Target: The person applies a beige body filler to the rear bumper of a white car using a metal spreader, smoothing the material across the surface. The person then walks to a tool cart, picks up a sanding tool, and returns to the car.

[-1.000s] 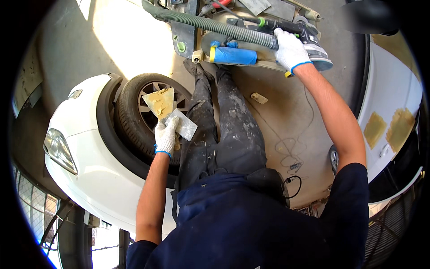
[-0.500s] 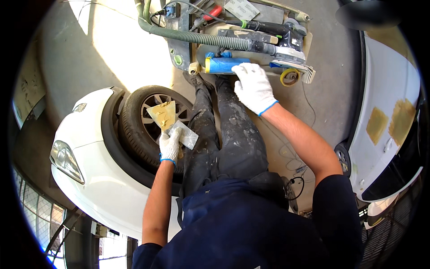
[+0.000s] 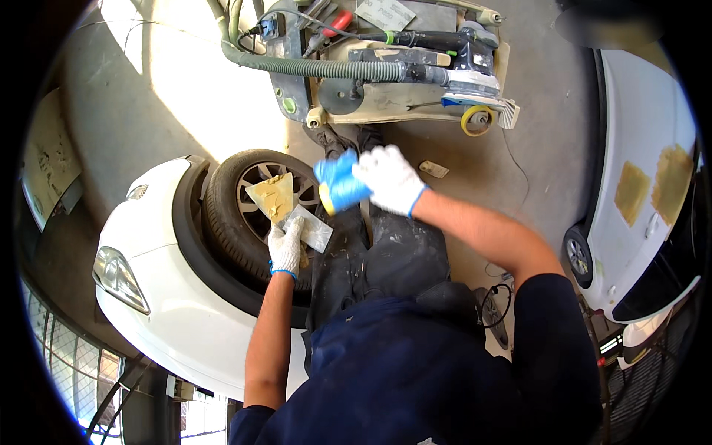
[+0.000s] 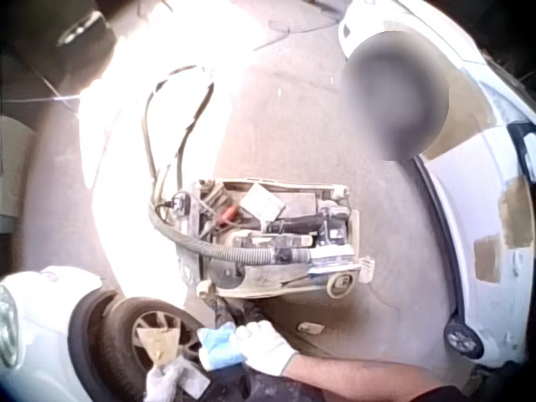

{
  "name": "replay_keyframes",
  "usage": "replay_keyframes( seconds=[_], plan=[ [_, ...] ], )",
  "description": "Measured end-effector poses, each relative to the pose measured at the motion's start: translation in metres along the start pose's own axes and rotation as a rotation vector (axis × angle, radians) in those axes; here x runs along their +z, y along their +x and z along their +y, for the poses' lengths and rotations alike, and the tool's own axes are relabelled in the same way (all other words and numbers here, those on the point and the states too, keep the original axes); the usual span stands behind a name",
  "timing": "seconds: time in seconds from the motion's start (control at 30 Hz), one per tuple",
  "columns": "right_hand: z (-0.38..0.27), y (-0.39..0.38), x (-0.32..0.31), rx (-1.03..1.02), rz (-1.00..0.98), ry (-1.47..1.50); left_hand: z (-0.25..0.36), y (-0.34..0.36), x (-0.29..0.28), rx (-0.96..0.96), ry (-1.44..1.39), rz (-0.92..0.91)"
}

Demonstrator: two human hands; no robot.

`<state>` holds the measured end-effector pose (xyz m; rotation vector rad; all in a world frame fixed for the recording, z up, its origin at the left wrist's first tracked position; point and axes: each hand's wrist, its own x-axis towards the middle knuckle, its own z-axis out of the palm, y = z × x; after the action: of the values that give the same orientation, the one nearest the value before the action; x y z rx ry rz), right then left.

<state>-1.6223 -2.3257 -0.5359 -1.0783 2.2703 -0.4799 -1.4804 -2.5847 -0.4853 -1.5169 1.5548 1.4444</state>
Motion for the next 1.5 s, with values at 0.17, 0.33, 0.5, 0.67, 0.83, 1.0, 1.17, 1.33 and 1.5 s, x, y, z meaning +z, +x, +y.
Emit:
replay_keyframes(
  seconds=[0.17, 0.33, 0.5, 0.67, 0.83, 1.0, 1.17, 1.33, 1.5],
  plan=[
    [0.006, -0.020, -0.007, 0.247, 0.103, 0.033, -0.002, 0.002, 0.003, -0.030, 0.017, -0.022],
    [0.085, 0.023, -0.011, 0.339, 0.412, -0.331, -0.011, 0.004, 0.007, 0.011, 0.001, -0.029],
    [0.091, 0.025, -0.012, 0.359, 0.131, -0.030, -0.005, 0.000, 0.012, 0.066, -0.010, -0.018],
    [0.129, 0.086, -0.122, 0.492, 0.555, 0.014, 0.008, -0.006, 0.010, -0.024, 0.022, -0.037],
    [0.226, 0.163, -0.118, 0.762, 0.090, -0.046, -0.006, -0.001, 0.015, 0.003, -0.010, 0.001],
    [0.221, 0.177, -0.103, 0.790, 0.047, -0.191, 0.007, -0.013, 0.022, -0.050, 0.028, -0.018],
    [0.221, 0.176, -0.119, 0.692, -0.056, -0.156, 0.000, -0.012, 0.029, -0.078, -0.064, 0.027],
    [0.239, 0.166, -0.162, 0.354, -0.008, 0.090, 0.000, -0.005, 0.028, 0.019, -0.034, -0.021],
    [0.212, 0.138, -0.282, 0.449, 0.062, 0.344, 0.004, -0.002, 0.028, -0.018, 0.014, -0.002]
  ],
)
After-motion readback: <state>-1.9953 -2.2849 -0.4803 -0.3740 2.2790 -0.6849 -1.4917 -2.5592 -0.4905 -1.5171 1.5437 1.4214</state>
